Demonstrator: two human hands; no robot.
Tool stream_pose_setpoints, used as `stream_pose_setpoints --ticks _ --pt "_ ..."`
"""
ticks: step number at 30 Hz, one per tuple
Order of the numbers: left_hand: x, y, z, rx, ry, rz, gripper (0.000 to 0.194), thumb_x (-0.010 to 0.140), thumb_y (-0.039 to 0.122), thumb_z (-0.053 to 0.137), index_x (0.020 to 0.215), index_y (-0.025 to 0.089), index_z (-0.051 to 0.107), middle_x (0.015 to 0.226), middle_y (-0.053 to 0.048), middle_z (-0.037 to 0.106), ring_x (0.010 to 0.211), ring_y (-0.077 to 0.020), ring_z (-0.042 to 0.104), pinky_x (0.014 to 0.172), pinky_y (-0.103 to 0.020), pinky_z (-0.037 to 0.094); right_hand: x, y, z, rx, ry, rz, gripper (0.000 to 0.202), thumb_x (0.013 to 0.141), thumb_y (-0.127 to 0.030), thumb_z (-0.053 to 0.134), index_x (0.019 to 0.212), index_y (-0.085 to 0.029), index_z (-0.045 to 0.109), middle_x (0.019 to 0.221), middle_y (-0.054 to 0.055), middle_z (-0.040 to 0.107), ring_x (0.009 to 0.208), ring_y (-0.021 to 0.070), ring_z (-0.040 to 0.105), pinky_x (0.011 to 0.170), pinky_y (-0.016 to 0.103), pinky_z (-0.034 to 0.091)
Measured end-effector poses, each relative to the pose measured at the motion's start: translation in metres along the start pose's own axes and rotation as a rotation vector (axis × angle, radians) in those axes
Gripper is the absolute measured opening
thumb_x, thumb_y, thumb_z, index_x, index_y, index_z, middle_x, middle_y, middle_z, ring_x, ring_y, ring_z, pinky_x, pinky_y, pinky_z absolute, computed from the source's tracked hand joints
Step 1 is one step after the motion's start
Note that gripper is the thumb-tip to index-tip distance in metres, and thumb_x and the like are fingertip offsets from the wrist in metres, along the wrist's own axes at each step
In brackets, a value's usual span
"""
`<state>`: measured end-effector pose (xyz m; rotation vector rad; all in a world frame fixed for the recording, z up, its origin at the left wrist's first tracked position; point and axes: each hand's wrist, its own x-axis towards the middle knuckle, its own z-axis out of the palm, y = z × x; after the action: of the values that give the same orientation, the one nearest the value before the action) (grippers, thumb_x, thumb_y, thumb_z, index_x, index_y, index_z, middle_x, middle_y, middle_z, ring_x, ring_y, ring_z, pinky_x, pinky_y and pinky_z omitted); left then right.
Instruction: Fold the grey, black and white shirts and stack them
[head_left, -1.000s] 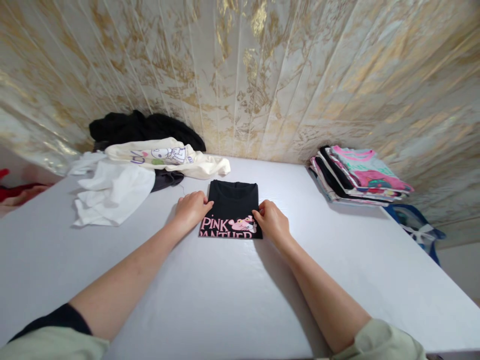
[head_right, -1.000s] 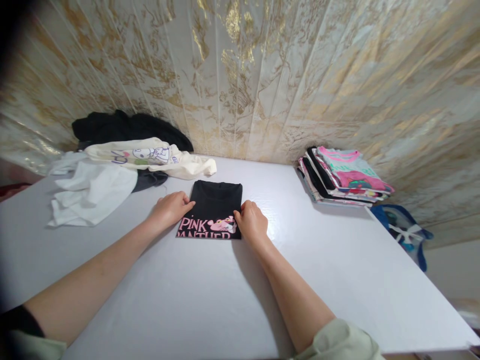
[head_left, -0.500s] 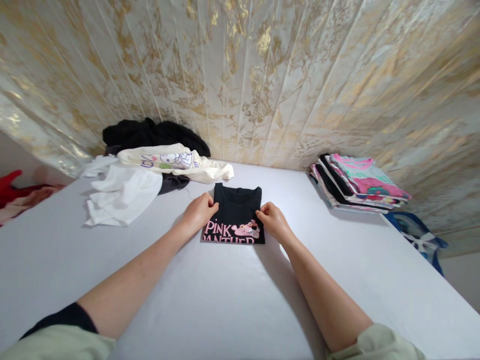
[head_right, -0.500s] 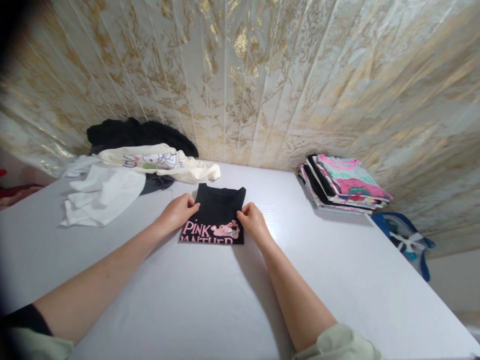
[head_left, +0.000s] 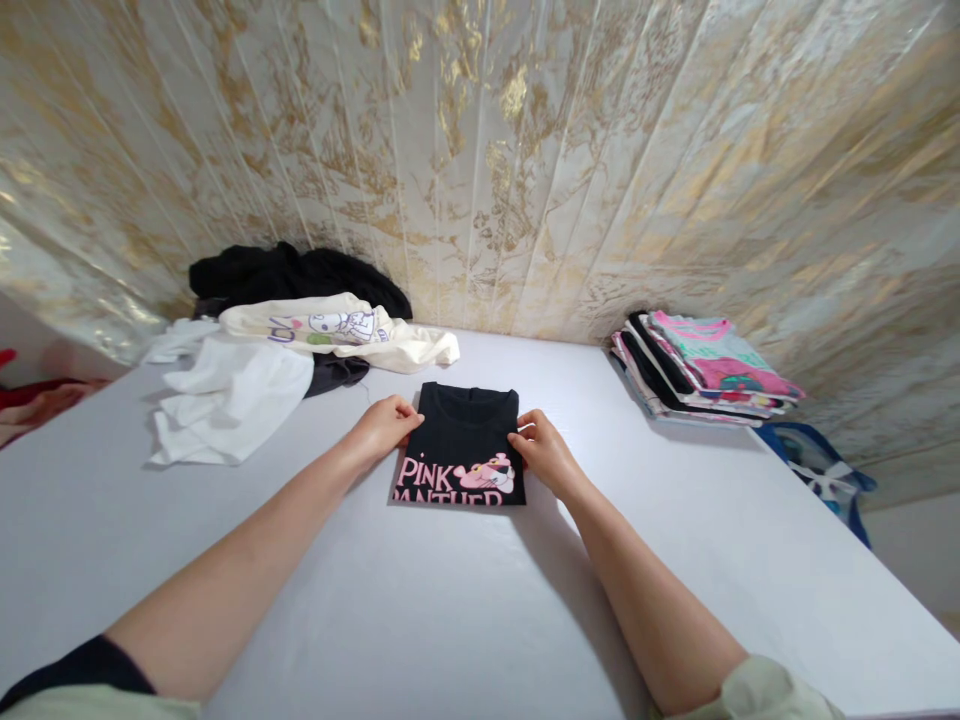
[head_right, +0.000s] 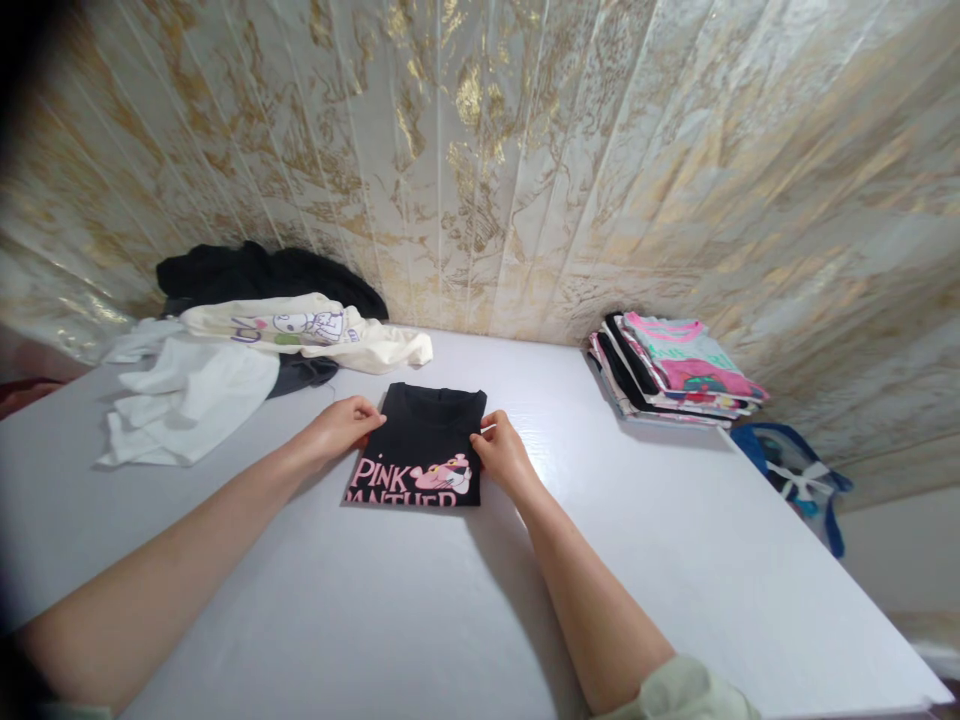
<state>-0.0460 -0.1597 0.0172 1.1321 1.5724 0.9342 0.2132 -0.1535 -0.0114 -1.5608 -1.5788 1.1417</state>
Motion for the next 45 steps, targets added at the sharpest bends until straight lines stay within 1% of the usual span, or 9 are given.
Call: stream_pose_setpoints --ticks 6,14,19,26,30,33,36,39,45 --pt "-0.009 0.007 -0.003 -0.169 -0.248 -0.137 0.033 0.071 0.038 0.077 0.082 0.014 0.058 0.071 -0.005 0.07 0.065 -0.0161 0.066 0.063 -0.027 0.052 -0.01 -0.014 -0.016 0.252 -0.019 0.207 0.041 0.081 -0.029 0.065 0.116 -0.021 0.043 0.067 -0.005 0.057 0.053 0.0106 0.056 0.05 0.022 0.048" --pt "-0.003 0.007 0.0 -0.235 -0.293 -0.192 0.034 0.069 0.045 0.076 0.077 0.013 0.066 0.074 -0.005 0.07 0.064 -0.011 0.062 0.06 -0.021 0.046 -0.014 -0.022 -0.01 0.424 -0.167 0.251 0.019 0.084 -0.035 0.062 0.08 -0.017 0.055 0.066 -0.002 0.056 0.053 0.0074 0.052 0.049 0.018 0.044" --pt "-0.004 0.004 0.004 -0.198 -0.28 -0.125 0.033 0.064 0.038 0.079 0.07 0.015 0.056 0.061 0.002 0.062 0.055 -0.0082 0.056 0.052 -0.018 0.039 -0.013 -0.017 -0.006 0.274 -0.185 0.188 0.023 0.075 -0.033 0.066 0.091 -0.017 0.062 0.073 0.0 0.065 0.059 0.0122 0.057 0.049 0.021 0.041" --pt "-0.005 0.0 0.017 -0.136 -0.164 -0.03 0.028 0.072 0.033 0.07 0.075 0.018 0.046 0.06 0.005 0.058 0.054 -0.0101 0.057 0.05 -0.019 0.043 -0.005 -0.004 -0.005 0.161 0.094 0.077 0.03 0.076 -0.045 0.063 0.089 -0.019 0.058 0.071 0.001 0.067 0.067 0.0182 0.063 0.055 0.026 0.047" --pt "-0.008 0.001 0.021 -0.077 -0.102 -0.008 0.026 0.076 0.032 0.066 0.075 0.019 0.044 0.056 0.007 0.053 0.051 -0.0106 0.055 0.048 -0.021 0.044 -0.009 -0.005 -0.007 0.213 -0.031 0.169 0.027 0.078 -0.035 0.064 0.097 -0.02 0.052 0.072 0.001 0.068 0.063 0.0166 0.064 0.055 0.026 0.047" --pt "-0.012 0.004 0.019 -0.058 -0.201 -0.049 0.026 0.074 0.034 0.068 0.081 0.018 0.049 0.063 0.003 0.06 0.057 -0.0139 0.06 0.051 -0.023 0.046 -0.011 -0.006 -0.009 0.199 -0.08 0.114 0.039 0.077 -0.024 0.062 0.113 -0.02 0.048 0.075 -0.001 0.068 0.067 0.0169 0.065 0.059 0.027 0.049" --pt "-0.015 0.005 0.017 -0.069 -0.324 -0.016 0.029 0.072 0.032 0.071 0.09 0.015 0.056 0.073 0.0 0.065 0.062 -0.0136 0.062 0.054 -0.023 0.046 -0.011 -0.007 -0.01 -0.027 0.02 0.024 0.06 0.078 -0.023 0.059 0.134 -0.019 0.037 0.066 -0.005 0.06 0.06 0.0163 0.061 0.056 0.026 0.046" --pt "-0.018 0.004 0.022 -0.115 -0.3 0.017 0.03 0.073 0.032 0.071 0.092 0.015 0.057 0.075 0.001 0.063 0.06 -0.0104 0.059 0.053 -0.02 0.044 -0.013 -0.012 -0.012 -0.242 0.133 -0.062 0.067 0.082 -0.023 0.054 0.143 -0.02 0.028 0.067 -0.006 0.056 0.056 0.0155 0.058 0.057 0.026 0.042" --pt "-0.031 0.009 0.046 -0.276 -0.26 -0.018 0.028 0.076 0.032 0.072 0.092 0.015 0.057 0.077 0.0 0.063 0.057 -0.0077 0.058 0.053 -0.019 0.047 -0.033 -0.038 -0.003 -0.532 0.202 -0.351 0.023 0.088 -0.02 0.044 0.106 -0.025 0.056 0.09 0.002 0.058 0.075 0.0173 0.058 0.066 0.027 0.041"
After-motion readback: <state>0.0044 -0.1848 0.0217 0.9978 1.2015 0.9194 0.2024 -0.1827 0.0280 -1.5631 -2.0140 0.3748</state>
